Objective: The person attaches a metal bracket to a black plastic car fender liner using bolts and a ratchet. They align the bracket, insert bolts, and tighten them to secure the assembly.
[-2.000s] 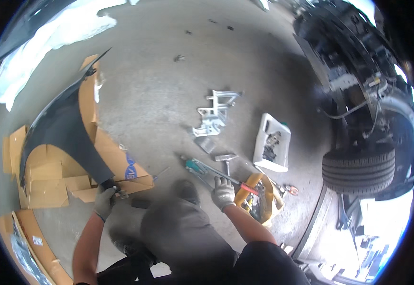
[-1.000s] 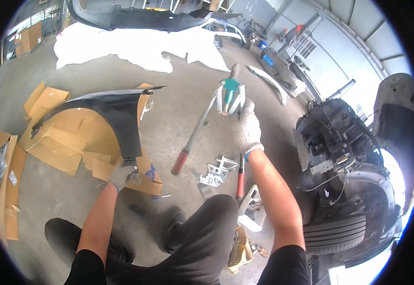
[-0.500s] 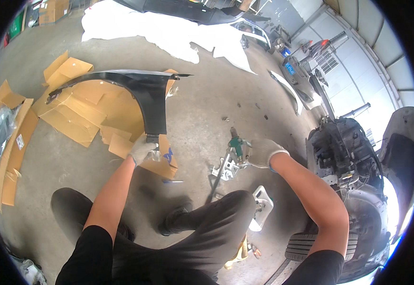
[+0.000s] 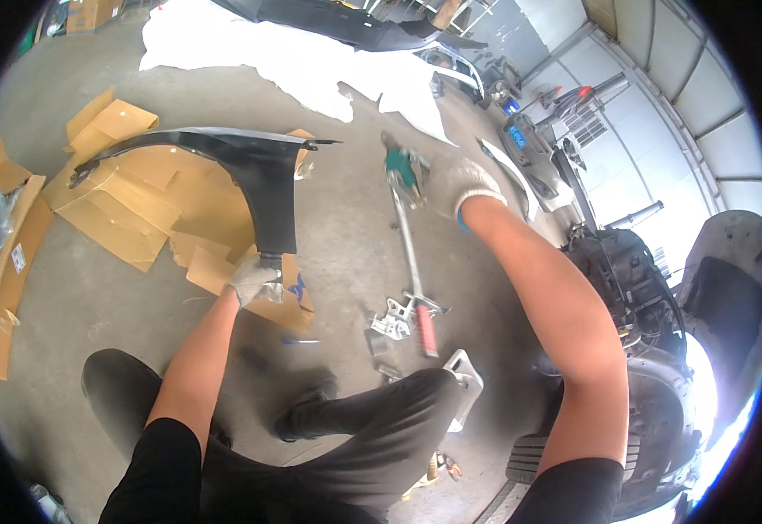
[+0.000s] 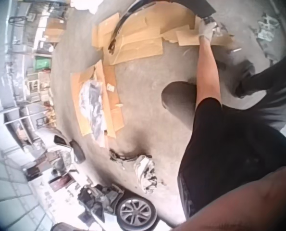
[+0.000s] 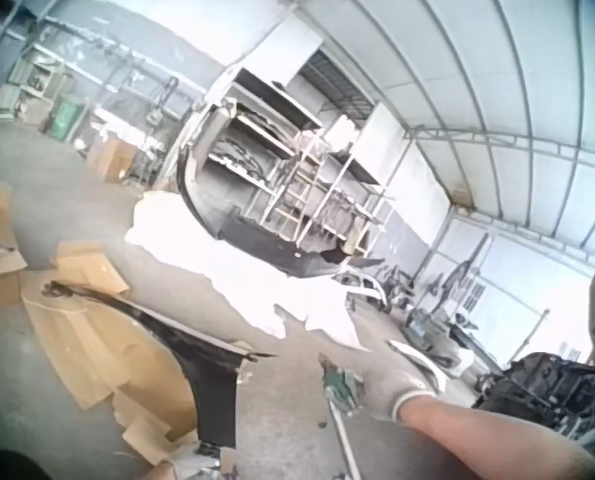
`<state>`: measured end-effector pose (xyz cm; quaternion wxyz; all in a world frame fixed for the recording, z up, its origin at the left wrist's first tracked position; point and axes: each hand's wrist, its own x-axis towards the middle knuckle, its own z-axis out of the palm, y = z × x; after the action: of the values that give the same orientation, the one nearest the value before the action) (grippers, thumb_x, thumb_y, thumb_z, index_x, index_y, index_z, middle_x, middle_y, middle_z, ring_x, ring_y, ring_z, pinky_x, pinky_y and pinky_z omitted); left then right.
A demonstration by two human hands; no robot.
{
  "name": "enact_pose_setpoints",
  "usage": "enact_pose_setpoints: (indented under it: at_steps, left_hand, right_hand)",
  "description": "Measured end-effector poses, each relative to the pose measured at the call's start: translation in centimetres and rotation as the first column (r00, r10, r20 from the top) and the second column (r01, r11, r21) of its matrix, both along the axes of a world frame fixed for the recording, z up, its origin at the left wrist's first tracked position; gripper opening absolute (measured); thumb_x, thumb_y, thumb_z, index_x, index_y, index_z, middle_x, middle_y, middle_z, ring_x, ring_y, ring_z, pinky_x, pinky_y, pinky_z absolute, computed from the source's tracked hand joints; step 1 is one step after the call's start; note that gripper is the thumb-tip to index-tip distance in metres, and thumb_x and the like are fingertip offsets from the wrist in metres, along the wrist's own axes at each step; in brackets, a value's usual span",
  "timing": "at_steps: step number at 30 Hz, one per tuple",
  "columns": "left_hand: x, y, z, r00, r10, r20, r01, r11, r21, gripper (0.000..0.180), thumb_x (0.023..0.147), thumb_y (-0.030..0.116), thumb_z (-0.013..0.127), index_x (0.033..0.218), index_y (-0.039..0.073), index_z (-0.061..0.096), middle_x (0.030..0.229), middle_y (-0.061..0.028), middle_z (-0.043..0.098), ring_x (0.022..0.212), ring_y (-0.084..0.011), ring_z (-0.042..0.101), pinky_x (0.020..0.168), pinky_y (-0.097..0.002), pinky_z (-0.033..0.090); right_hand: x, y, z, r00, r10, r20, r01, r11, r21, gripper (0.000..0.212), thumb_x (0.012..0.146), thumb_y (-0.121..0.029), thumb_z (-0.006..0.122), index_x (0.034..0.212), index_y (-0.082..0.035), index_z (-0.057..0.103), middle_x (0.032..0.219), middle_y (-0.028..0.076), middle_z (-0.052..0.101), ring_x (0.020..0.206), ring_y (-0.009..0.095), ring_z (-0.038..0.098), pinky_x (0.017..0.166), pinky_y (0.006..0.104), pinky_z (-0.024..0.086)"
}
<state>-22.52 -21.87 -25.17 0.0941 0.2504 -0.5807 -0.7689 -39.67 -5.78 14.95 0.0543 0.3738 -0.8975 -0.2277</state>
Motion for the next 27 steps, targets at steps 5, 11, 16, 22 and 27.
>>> enact_pose_setpoints:
  at_steps: [5, 11, 16, 22, 27]
  left_hand:
    - [-1.2, 0.5, 0.5, 0.999, -0.033, -0.026, 0.033, 0.999, 0.012, 0.02, 0.085, 0.018, 0.066, 0.1, 0.007, 0.064, 0.075, -0.0026, 0.064, 0.057, -0.0116, 0.056, 0.049, -0.0313, 0.043]
    - [-0.9, 0.5, 0.6, 0.991, 0.046, -0.122, -0.047, 0.999, -0.006, 0.015, 0.084, 0.016, 0.064, 0.096, 0.007, 0.063, 0.074, -0.0005, 0.061, 0.059, -0.0105, 0.056, 0.05, -0.0299, 0.043]
    - [-0.7, 0.4, 0.2, 0.993, 0.041, -0.112, -0.04, 0.999, 0.017, 0.01, 0.084, 0.015, 0.065, 0.091, 0.008, 0.064, 0.077, -0.0007, 0.061, 0.061, -0.0095, 0.056, 0.051, -0.0287, 0.044]
    - [-0.9, 1.1, 2.6, 0.992, 0.055, -0.117, -0.057, 0.998, -0.006, 0.013, 0.085, 0.017, 0.065, 0.094, 0.008, 0.064, 0.076, 0.0, 0.06, 0.06, -0.0096, 0.055, 0.05, -0.0287, 0.044]
    - [-0.7, 0.6, 2.6, 0.993, 0.062, -0.097, -0.059, 0.998, 0.034, 0.014, 0.085, 0.017, 0.063, 0.095, 0.008, 0.062, 0.077, -0.0007, 0.06, 0.058, -0.0104, 0.054, 0.049, -0.029, 0.043]
  right_hand:
    - [-3.7, 4.1, -3.0, 0.961, 0.271, -0.053, -0.249, 0.934, 0.256, 0.033, 0.091, -0.022, 0.06, 0.108, 0.006, 0.062, 0.099, 0.025, 0.067, 0.091, 0.039, 0.07, 0.08, 0.0466, 0.056]
    - [5.1, 8.2, -5.0, 0.973, -0.114, 0.201, 0.131, 0.989, -0.073, 0.034, 0.1, -0.027, 0.048, 0.11, 0.005, 0.055, 0.092, 0.032, 0.069, 0.093, 0.047, 0.068, 0.086, 0.0546, 0.052]
    - [6.3, 11.8, -3.0, 0.984, -0.092, 0.155, 0.075, 0.991, 0.114, 0.031, 0.1, -0.026, 0.047, 0.113, 0.001, 0.054, 0.09, 0.027, 0.07, 0.089, 0.045, 0.068, 0.084, 0.0561, 0.051]
    - [6.6, 14.7, -0.8, 0.987, -0.059, 0.149, 0.014, 0.959, 0.282, 0.031, 0.098, -0.028, 0.051, 0.106, 0.0, 0.061, 0.091, 0.024, 0.071, 0.09, 0.043, 0.069, 0.083, 0.0545, 0.052]
    - [7.7, 13.1, -0.7, 0.992, -0.042, 0.119, 0.001, 0.943, 0.332, 0.035, 0.095, -0.034, 0.056, 0.111, -0.004, 0.063, 0.092, 0.021, 0.071, 0.091, 0.04, 0.07, 0.083, 0.0519, 0.054]
